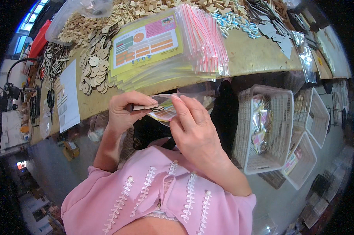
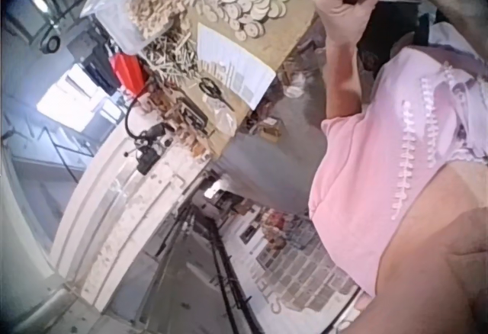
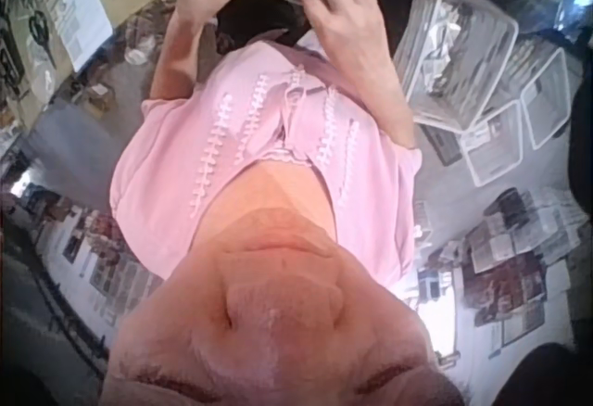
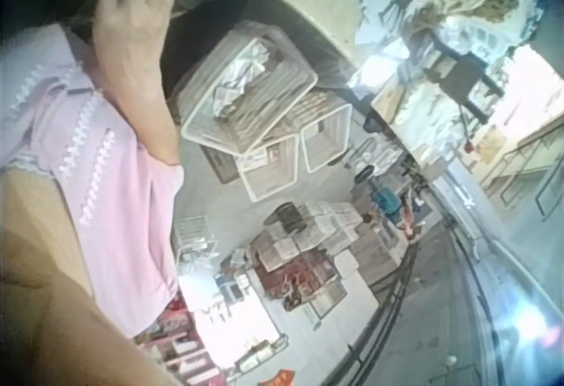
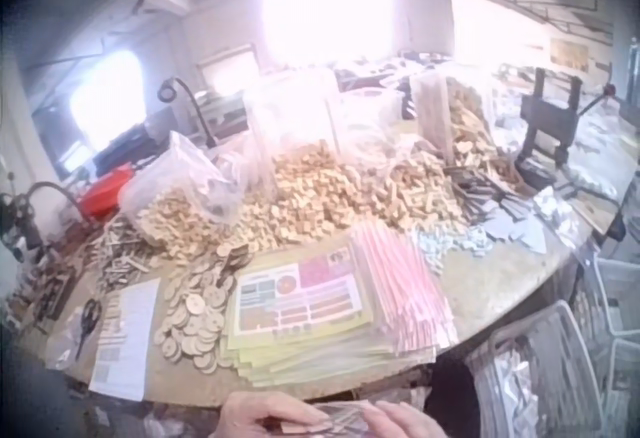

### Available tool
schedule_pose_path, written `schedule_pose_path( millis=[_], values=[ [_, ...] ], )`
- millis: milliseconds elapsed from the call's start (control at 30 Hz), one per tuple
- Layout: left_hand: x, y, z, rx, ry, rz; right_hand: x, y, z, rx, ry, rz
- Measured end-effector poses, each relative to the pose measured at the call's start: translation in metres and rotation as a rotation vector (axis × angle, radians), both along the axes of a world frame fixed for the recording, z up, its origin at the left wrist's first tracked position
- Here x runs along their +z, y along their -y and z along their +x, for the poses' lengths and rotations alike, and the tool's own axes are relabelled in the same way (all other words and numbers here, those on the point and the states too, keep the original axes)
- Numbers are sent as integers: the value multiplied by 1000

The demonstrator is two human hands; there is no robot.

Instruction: The person repeatedly picks small wooden pieces and pink sticks from a table and places them into small clear plastic bags. The person seals each bag and sets it aside in a basket. The process is repeated continuously throughout the clip.

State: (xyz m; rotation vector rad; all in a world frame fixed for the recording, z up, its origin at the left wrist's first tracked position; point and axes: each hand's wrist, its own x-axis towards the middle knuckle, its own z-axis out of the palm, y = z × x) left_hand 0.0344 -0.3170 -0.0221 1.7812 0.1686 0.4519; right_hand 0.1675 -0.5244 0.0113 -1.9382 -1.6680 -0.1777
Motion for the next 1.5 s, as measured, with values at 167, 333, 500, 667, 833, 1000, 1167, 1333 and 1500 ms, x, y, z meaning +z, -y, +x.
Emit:
schedule_pose_path(
  millis=[167,333,500,667,833,1000,1167,1333,1500],
  values=[
    [-2,3,2,-35,22,9,-6,-1,-2,34,-10,54],
    [-5,3,4,-62,50,79,-7,-1,-3,53,-44,59],
    [-6,6,6,-64,73,89,-9,-2,-3,74,-72,76],
    [-8,11,11,-66,119,93,-11,-3,0,86,-79,105],
    [-5,14,8,-60,29,126,-11,-3,-1,87,-133,122],
    [-5,16,4,-66,-102,79,-10,-4,0,50,-176,119],
    [0,20,3,-57,-101,36,-14,-3,3,40,-233,121],
    [-2,27,2,63,-140,-119,-15,0,3,65,-288,78],
    [0,27,1,95,-138,-243,-14,1,4,73,-304,70]
  ],
)
